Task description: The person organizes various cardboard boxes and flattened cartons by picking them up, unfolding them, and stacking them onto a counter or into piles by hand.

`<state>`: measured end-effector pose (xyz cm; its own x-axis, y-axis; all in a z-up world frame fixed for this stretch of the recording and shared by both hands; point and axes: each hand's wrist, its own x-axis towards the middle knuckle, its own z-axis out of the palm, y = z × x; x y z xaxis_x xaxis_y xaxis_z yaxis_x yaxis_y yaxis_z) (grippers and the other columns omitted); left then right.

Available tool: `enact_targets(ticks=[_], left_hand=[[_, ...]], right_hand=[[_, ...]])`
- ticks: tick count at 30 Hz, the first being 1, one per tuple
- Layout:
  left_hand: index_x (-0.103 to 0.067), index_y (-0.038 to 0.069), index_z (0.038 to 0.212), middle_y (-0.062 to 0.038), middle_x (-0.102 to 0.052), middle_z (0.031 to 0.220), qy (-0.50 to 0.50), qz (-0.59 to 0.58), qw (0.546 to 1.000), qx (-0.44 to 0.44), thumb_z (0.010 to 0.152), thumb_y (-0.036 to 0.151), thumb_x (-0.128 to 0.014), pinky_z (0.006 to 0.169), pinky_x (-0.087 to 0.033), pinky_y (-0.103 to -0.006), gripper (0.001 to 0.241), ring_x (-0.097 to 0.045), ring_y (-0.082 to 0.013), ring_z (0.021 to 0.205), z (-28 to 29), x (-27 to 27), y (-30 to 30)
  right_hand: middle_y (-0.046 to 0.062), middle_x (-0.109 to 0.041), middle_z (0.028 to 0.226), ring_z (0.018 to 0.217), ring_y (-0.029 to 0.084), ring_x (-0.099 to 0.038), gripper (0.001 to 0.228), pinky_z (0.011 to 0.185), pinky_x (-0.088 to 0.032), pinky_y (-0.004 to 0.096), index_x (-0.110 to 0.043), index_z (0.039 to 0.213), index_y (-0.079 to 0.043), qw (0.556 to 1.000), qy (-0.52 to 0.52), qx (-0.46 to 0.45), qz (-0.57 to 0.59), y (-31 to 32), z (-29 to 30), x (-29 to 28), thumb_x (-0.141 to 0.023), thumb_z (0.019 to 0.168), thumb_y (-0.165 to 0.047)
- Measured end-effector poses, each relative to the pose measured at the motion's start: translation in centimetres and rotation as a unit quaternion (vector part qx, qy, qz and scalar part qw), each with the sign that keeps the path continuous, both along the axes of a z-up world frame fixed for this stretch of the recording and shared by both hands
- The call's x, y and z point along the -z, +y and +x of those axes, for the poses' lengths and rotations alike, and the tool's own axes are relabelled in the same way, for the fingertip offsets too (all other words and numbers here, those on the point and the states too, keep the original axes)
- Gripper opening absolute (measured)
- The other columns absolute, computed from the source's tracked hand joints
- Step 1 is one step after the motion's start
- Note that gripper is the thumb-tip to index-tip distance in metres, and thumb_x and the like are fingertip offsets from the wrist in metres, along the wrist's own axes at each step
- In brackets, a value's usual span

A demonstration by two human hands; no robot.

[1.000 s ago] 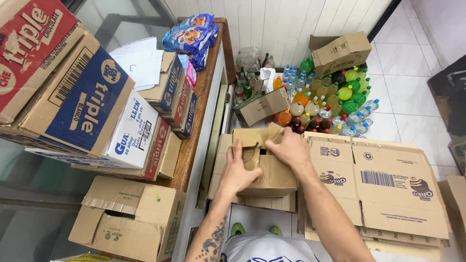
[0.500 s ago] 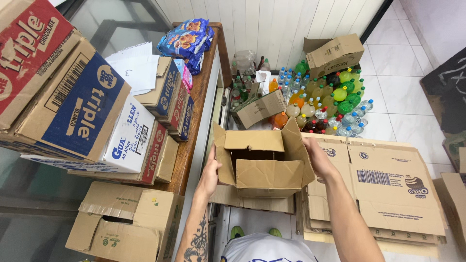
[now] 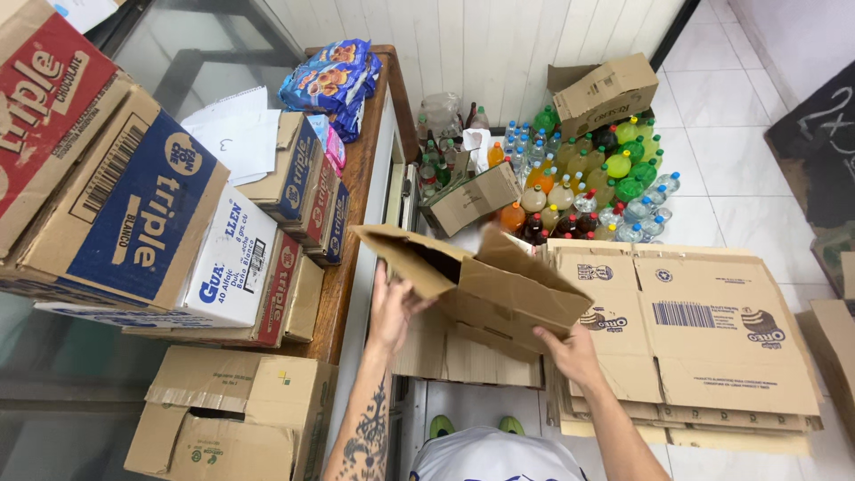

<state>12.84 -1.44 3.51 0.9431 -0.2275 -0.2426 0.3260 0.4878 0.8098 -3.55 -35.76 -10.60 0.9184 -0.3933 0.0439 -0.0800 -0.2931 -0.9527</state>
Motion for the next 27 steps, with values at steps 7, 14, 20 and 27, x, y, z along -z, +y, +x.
enact_targets(ticks=[7,14,20,27], left_hand=[[-0.014,0.017,0.191,-0.039,-0.025,0.187,-0.121,0.221,0.968,-0.011,0.107,0.015,-0.085,0.135,-0.040,-0.0740,0.110,-0.030,-0.0599,0.172,5.4,3.6,2.1],[-0.032,0.014,0.188,-0.026,-0.036,0.190,-0.135,0.414,0.890,0.135,0.096,0.044,-0.097,0.145,-0.025,-0.0663,0.117,-0.030,-0.0446,0.178,9.6,5.8,4.1],[-0.086,0.010,0.125,-0.004,-0.082,0.095,-0.124,0.284,0.926,0.214,0.104,0.033,-0.095,0.069,-0.067,-0.0351,0.033,-0.076,-0.0156,0.082,10.0,6.9,1.3],[-0.080,0.009,0.139,-0.010,-0.083,0.117,-0.035,0.267,0.950,0.155,0.115,0.031,-0.083,0.086,-0.068,-0.0440,0.033,-0.080,-0.0228,0.101,7.2,13.4,-7.0]], right_hand=[[0.009,-0.091,0.102,0.090,0.016,-0.073,0.013,0.095,-0.065,0.048,-0.095,0.119,-0.009,0.995,0.000,0.037,0.088,-2.3,-0.5,-1.9,-0.088,0.108,-0.013],[0.017,-0.088,0.121,0.104,0.029,-0.079,0.031,0.097,-0.065,0.062,-0.087,0.138,-0.003,0.965,-0.038,0.090,0.244,-3.0,-3.3,-2.9,-0.080,0.108,0.000],[0.018,-0.086,0.124,0.102,0.034,-0.084,0.036,0.087,-0.070,0.060,-0.080,0.144,-0.006,0.931,-0.063,0.132,0.335,-6.5,-6.5,-0.2,-0.077,0.108,-0.001],[0.011,-0.071,0.149,0.117,0.031,-0.078,0.097,0.094,-0.070,0.054,-0.036,0.188,-0.019,0.918,-0.015,0.175,0.356,-8.5,-9.2,-6.2,-0.080,0.103,-0.002]])
